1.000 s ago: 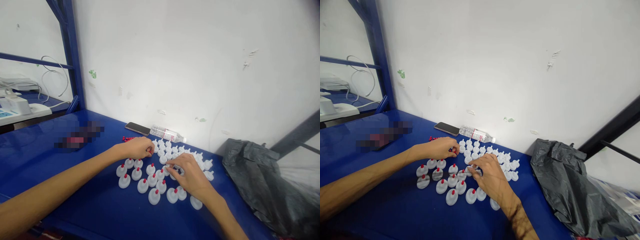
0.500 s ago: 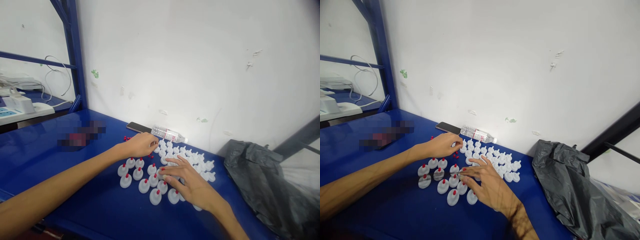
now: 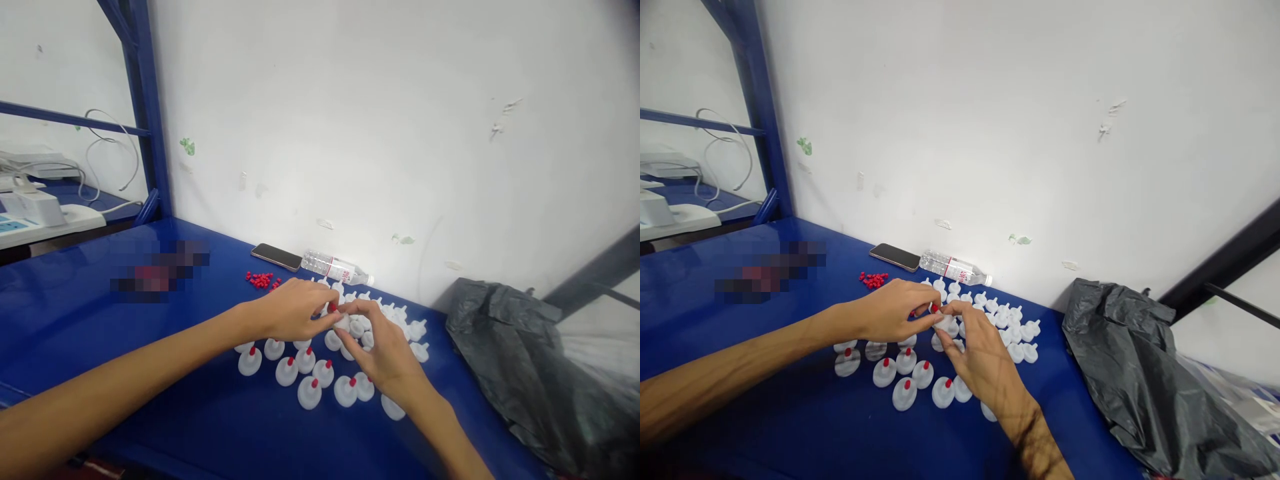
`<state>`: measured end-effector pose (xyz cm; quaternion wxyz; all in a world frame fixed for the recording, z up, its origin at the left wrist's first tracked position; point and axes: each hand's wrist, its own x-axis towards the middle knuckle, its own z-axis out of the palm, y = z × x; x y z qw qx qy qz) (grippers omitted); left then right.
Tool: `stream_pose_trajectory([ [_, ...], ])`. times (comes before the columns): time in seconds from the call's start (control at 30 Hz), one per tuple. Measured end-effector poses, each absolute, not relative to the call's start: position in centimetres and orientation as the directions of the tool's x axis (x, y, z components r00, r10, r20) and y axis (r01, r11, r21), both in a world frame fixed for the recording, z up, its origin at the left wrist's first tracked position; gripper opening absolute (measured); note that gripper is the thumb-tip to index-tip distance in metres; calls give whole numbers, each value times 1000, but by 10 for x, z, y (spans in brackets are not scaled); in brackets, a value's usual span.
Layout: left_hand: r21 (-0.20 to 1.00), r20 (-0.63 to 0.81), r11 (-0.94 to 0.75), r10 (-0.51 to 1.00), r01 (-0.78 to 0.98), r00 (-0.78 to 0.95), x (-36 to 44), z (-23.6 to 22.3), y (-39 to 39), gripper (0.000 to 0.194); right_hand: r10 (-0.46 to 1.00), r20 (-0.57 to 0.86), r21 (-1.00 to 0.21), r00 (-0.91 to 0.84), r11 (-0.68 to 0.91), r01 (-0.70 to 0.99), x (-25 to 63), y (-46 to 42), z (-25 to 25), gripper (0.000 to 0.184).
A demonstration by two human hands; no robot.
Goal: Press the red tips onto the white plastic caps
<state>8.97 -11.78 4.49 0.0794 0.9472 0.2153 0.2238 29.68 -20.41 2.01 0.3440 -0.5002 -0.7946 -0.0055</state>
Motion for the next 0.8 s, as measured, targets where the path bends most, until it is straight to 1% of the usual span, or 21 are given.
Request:
stream_pose_trajectory([
  [0.07,202,379,-908,417,366,826,90,44,-120,22,781,571,-334,-254,503,797,295,-205,19,25],
  [0.13,186,370,-917,398,352,840,90,44,-121,23,773,583,-332,-248,506,796,294,-205,18,24],
  [0.23,221,350,-912,405,345,845,89,46,-121,31,773,585,-332,-244,503,798,294,-204,18,21],
  [0.33,348,345,-872,461,345,818,91,48,-119,38,760,602,-326,-246,515,793,295,-203,20,19],
  [0.4,499,342,-804,526,323,779,93,47,-117,42,731,633,-289,-255,528,799,295,-202,23,19],
  [0.43,596,328,-747,562,295,760,95,45,-116,43,709,653,-252,-266,535,806,294,-202,25,20],
  [0.5,800,261,-569,619,193,740,99,42,-116,42,649,699,-153,-300,546,824,291,-201,27,23],
  [0.53,880,220,-457,637,132,739,102,41,-116,41,614,721,-96,-321,548,831,289,-200,28,24],
  [0.57,934,180,-350,648,78,740,104,39,-117,40,578,740,-39,-344,547,836,287,-199,28,24],
  [0.63,974,111,-219,681,57,724,108,39,-118,38,523,759,65,-388,532,844,287,-198,27,25],
  [0.7,969,70,-208,743,130,666,107,42,-115,35,505,755,146,-419,494,857,293,-197,27,25],
  [0.77,945,77,-246,807,216,585,102,47,-106,30,527,755,164,-390,425,890,307,-197,29,25],
  [0.8,933,96,-267,832,243,546,97,50,-100,28,542,768,138,-340,378,915,316,-198,30,25],
])
